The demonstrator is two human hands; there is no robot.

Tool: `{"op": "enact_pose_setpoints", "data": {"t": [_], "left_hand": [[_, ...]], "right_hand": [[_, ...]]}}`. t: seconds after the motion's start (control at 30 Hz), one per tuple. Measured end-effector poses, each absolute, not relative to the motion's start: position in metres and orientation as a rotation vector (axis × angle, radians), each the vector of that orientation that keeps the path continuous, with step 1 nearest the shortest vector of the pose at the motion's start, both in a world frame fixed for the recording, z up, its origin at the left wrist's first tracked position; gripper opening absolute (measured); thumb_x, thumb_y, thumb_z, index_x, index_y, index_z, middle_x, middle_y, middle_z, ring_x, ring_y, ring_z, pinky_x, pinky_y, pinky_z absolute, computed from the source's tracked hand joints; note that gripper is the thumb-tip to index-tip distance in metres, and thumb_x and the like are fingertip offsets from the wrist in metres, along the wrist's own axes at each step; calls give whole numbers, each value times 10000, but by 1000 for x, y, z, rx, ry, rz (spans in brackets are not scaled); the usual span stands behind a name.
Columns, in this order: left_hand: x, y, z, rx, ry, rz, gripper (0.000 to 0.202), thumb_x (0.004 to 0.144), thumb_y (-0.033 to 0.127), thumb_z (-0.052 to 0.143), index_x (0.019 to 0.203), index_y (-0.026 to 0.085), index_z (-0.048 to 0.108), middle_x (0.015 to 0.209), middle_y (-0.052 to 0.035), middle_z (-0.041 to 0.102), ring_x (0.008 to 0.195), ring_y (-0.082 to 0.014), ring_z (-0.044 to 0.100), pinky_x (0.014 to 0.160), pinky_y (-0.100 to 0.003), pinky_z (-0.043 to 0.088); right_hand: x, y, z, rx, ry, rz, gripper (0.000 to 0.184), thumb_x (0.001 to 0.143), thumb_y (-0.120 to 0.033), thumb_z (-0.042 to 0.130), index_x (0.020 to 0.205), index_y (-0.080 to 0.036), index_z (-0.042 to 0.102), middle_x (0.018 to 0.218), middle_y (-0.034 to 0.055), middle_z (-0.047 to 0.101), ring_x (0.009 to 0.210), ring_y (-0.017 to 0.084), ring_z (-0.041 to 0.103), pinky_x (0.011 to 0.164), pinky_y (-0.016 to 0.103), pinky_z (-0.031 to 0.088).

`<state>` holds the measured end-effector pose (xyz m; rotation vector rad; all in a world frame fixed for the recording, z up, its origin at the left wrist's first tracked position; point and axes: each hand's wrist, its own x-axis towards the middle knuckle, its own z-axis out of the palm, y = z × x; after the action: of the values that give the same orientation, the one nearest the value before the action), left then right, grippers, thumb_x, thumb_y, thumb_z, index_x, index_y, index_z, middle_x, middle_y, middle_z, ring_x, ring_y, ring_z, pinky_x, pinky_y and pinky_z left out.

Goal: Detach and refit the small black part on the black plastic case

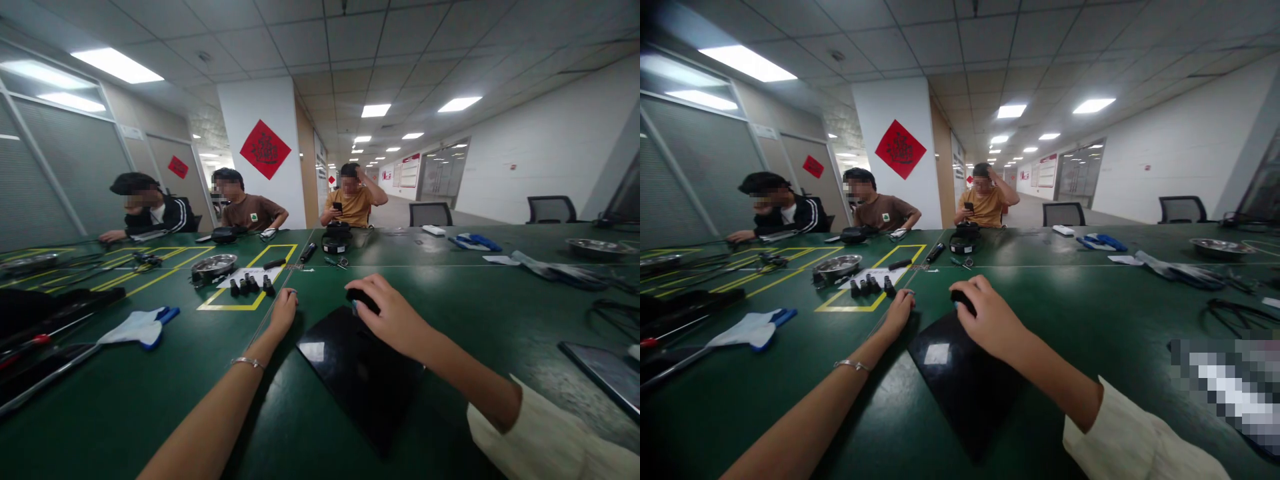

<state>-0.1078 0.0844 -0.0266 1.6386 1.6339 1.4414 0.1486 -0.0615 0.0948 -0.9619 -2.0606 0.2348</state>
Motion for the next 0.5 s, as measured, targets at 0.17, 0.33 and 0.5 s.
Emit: {"op": "enact_pose_setpoints", "data": {"t": [0.17, 0.33, 0.5], "left_hand": [[-108, 85, -28, 1636, 1622, 1428, 137, 791, 294, 385, 807, 203, 486, 626, 31, 515, 608, -144, 502, 578, -260, 354], [-108, 83, -27, 1661, 1641, 1415, 145, 793, 299, 378, 803, 204, 487, 617, 29, 513, 626, -151, 509, 591, -267, 354], [-107, 82, -26, 1670, 1677, 1394, 167, 797, 319, 370, 795, 205, 492, 616, 28, 519, 619, -148, 509, 586, -265, 353]], "right_hand": [[166, -34, 84, -1071, -1999, 307, 253, 802, -144, 463, 1024, -192, 573, 1008, 44, 559, 966, 160, 523, 897, 326, 383], [162, -28, 69, -1133, -2083, 342, 239, 802, -148, 465, 1013, -184, 571, 989, 50, 553, 930, 158, 526, 854, 312, 394], [151, -31, 54, -1016, -2275, 376, 267, 830, -139, 417, 1075, -152, 523, 1032, 79, 538, 954, 164, 516, 865, 321, 391]]}}
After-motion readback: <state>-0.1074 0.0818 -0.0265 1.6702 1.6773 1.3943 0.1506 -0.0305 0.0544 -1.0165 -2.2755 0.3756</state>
